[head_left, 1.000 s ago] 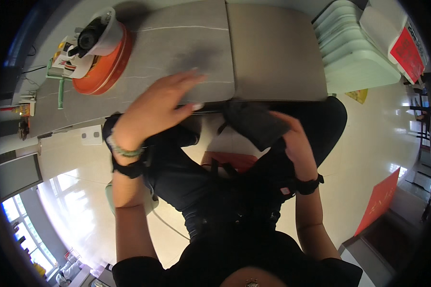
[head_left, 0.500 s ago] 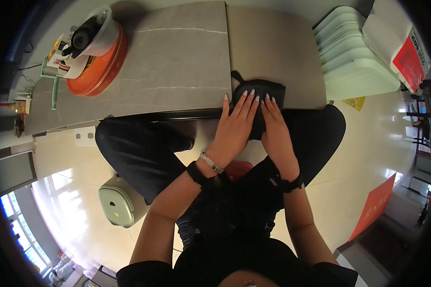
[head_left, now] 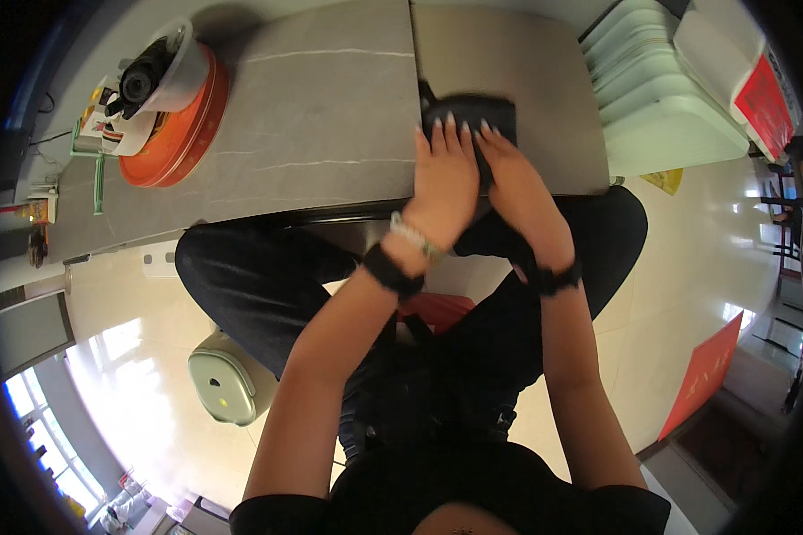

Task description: Organizing small components and putting them into a black zippered pouch, then placing the pouch into a round container.

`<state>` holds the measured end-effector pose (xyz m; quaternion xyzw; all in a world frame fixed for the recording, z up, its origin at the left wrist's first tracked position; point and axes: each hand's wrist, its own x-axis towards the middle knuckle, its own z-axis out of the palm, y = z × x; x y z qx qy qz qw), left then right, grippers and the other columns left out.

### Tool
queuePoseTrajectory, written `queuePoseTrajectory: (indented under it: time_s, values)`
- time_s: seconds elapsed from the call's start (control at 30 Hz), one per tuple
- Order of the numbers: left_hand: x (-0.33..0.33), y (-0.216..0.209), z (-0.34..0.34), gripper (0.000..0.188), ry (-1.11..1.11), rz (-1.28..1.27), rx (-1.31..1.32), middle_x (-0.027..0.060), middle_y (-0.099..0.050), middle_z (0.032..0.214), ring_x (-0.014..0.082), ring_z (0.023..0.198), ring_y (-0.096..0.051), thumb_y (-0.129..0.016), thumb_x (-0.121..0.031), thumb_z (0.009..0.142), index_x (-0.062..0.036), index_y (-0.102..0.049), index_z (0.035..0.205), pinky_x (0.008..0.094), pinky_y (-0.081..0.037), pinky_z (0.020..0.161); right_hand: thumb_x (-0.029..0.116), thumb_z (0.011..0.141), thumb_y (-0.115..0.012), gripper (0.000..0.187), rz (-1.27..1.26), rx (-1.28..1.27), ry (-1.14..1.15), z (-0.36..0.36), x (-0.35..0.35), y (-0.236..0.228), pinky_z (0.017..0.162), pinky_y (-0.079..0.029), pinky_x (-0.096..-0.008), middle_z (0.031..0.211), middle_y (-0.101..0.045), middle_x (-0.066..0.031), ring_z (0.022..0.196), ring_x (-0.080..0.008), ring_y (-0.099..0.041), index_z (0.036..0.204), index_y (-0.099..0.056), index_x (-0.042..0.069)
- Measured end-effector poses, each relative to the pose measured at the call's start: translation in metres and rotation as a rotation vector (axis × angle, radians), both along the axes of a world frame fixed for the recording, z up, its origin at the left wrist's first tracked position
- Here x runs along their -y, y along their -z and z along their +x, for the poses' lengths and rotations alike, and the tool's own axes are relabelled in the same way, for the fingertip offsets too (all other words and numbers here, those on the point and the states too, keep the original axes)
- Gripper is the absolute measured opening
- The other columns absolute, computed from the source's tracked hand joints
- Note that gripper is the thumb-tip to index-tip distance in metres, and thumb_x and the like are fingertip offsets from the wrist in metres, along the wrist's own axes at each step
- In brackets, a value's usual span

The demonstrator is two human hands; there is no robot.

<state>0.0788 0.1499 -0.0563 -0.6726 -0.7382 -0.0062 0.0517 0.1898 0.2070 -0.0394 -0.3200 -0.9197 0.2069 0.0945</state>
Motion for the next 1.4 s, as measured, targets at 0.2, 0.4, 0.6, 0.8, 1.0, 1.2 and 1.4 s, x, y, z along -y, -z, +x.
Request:
queuePoseTrajectory:
  time_s: [0.2, 0.4, 0.6, 0.8, 1.0, 1.2, 1.4]
  values:
    - [0.031, -0.010, 0.022, 0.061, 0.003, -0.027, 0.076, 0.0220, -0.037, 0.127, 0.0322, 0.119, -0.035, -0.055, -0.020, 0.072, 0.0057, -0.035, 0.123, 0.0462, -0.026, 0.098, -0.014, 0.060, -0.042, 0.060, -0.007, 0.057, -0.022, 0.016, 0.031, -0.024, 0.099, -0.031, -0.0368, 0.126, -0.036, -0.0227, 0.118, -0.0334, -0.036, 0.119, -0.037, -0.008]
    - [-0.028, -0.019, -0.026, 0.064, 0.065, -0.116, 0.117, 0.0195, -0.035, 0.130, 0.0298, 0.121, -0.034, -0.057, -0.026, 0.073, 0.0034, -0.034, 0.125, 0.0530, -0.026, 0.096, -0.009, 0.064, -0.041, 0.055, 0.000, 0.179, -0.172, -0.018, -0.046, -0.014, 0.097, -0.033, -0.0354, 0.127, -0.035, -0.0224, 0.116, -0.0324, -0.038, 0.119, -0.040, -0.007]
    - [-0.089, -0.030, -0.061, 0.062, 0.007, -0.311, 0.210, 0.0138, -0.028, 0.136, 0.0257, 0.126, -0.027, -0.051, -0.028, 0.079, -0.0017, -0.027, 0.130, 0.0567, -0.023, 0.096, -0.007, 0.070, -0.038, 0.056, -0.170, 0.697, -0.114, -0.079, -0.110, -0.030, 0.098, -0.033, -0.0337, 0.133, -0.030, -0.0155, 0.119, -0.0279, -0.035, 0.126, -0.034, -0.002]
    - [-0.130, -0.014, -0.085, 0.069, -0.115, -0.302, 0.227, 0.0061, -0.011, 0.143, 0.0206, 0.131, -0.011, -0.043, -0.036, 0.083, -0.0069, -0.009, 0.136, 0.0611, -0.013, 0.097, -0.002, 0.074, -0.044, 0.055, -0.035, 0.203, -0.148, -0.085, -0.161, 0.009, 0.101, -0.029, -0.0307, 0.138, -0.024, -0.0116, 0.125, -0.0227, -0.028, 0.127, -0.033, -0.001]
    - [-0.151, -0.007, -0.089, 0.070, -0.203, -0.233, 0.168, 0.0003, -0.011, 0.143, 0.0150, 0.131, -0.010, -0.036, -0.049, 0.083, -0.0135, -0.009, 0.137, 0.0623, -0.006, 0.098, -0.008, 0.067, -0.037, 0.061, -0.162, -0.035, -0.088, -0.092, -0.188, 0.020, 0.103, -0.025, -0.0295, 0.136, -0.030, -0.0069, 0.125, -0.0210, -0.028, 0.127, -0.038, 0.007]
    - [-0.151, -0.011, -0.084, 0.074, -0.193, -0.270, 0.130, 0.0024, -0.010, 0.143, 0.0177, 0.131, -0.012, -0.038, -0.052, 0.081, -0.0154, -0.008, 0.137, 0.0591, -0.009, 0.099, -0.008, 0.067, -0.036, 0.060, -0.160, -0.053, -0.061, -0.091, -0.184, 0.019, 0.102, -0.025, -0.0300, 0.135, -0.031, -0.0084, 0.125, -0.0225, -0.029, 0.125, -0.040, 0.007]
    - [-0.148, -0.020, -0.086, 0.073, -0.147, -0.329, 0.112, 0.0056, -0.016, 0.142, 0.0214, 0.130, -0.018, -0.042, -0.050, 0.080, -0.0124, -0.015, 0.136, 0.0545, -0.016, 0.100, -0.009, 0.068, -0.036, 0.060, -0.135, -0.029, -0.065, -0.088, -0.178, 0.024, 0.102, -0.025, -0.0302, 0.135, -0.031, -0.0088, 0.125, -0.0229, -0.028, 0.126, -0.040, 0.007]
